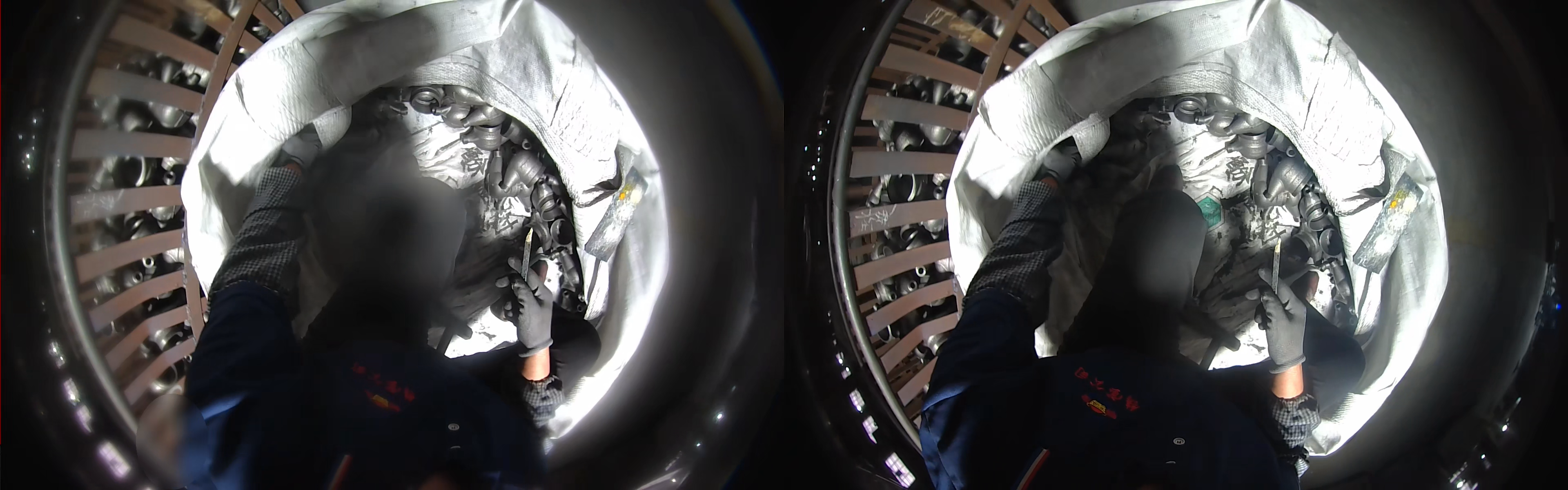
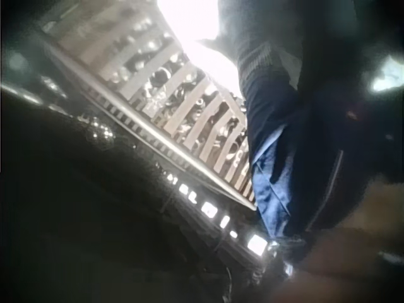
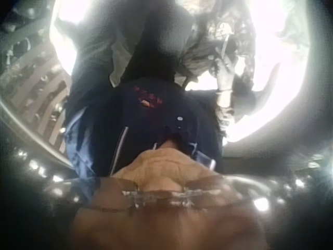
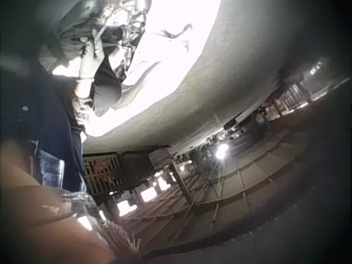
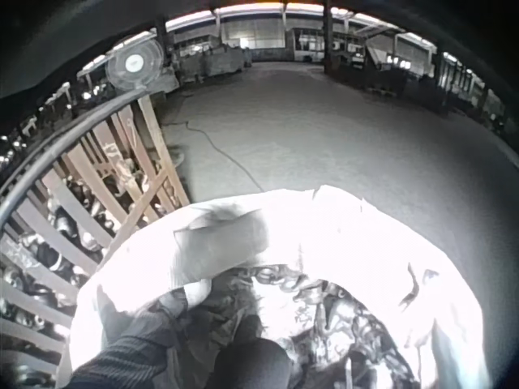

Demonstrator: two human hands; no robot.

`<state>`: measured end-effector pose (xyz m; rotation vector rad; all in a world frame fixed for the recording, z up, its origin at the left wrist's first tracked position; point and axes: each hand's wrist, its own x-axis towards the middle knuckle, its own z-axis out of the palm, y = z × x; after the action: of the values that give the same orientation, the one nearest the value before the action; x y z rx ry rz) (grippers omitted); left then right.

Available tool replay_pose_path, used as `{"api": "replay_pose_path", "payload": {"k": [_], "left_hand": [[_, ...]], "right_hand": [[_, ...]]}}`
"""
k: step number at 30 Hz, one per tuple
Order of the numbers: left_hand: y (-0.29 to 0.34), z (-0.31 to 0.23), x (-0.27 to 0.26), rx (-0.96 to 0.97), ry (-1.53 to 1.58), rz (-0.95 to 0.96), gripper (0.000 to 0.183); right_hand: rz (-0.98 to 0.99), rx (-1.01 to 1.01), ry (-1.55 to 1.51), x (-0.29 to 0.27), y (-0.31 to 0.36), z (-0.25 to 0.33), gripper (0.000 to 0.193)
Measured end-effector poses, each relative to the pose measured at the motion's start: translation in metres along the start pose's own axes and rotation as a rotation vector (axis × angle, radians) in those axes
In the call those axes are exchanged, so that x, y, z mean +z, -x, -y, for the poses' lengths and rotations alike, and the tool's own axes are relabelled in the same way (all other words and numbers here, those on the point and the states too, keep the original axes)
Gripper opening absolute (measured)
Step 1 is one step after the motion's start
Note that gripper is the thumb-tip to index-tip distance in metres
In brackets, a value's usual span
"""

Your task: Using a hand tool to smooth or deburr metal casting components over a bulk storage bag.

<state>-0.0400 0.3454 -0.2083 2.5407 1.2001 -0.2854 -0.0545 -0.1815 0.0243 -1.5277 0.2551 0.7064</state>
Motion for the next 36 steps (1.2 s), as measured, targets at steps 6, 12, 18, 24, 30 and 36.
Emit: {"api": "replay_pose_path", "payload": {"k": [6, 12, 18, 24, 30, 36], "left_hand": [[-0.07, 0.053, 0.056, 0.263, 0.409, 0.232, 0.034], [-0.081, 0.047, -0.027, 0.883, 1.073, 0.942, 0.029], [-0.013, 0.031, -0.046, 0.755, 1.36, 1.224, 0.029], [-0.022, 0.029, -0.087, 0.575, 1.633, 1.524, 0.03], [-0.01, -0.065, -0.083, 0.34, 1.89, 1.806, 0.031], [0.079, -0.137, -0.075, 0.008, 2.116, 2.091, 0.033]], "right_hand": [[0.014, -0.01, -0.028, -0.003, -0.003, -0.002, 0.036], [0.06, 0.013, -0.026, 0.006, -0.011, -0.005, 0.037], [0.036, 0.021, -0.038, 0.004, -0.01, -0.007, 0.036], [0.039, 0.046, -0.051, -0.001, -0.01, -0.013, 0.035], [0.07, -0.024, -0.049, 0.001, -0.011, -0.011, 0.042], [0.041, -0.004, -0.001, 0.002, -0.012, -0.006, 0.043]]}}
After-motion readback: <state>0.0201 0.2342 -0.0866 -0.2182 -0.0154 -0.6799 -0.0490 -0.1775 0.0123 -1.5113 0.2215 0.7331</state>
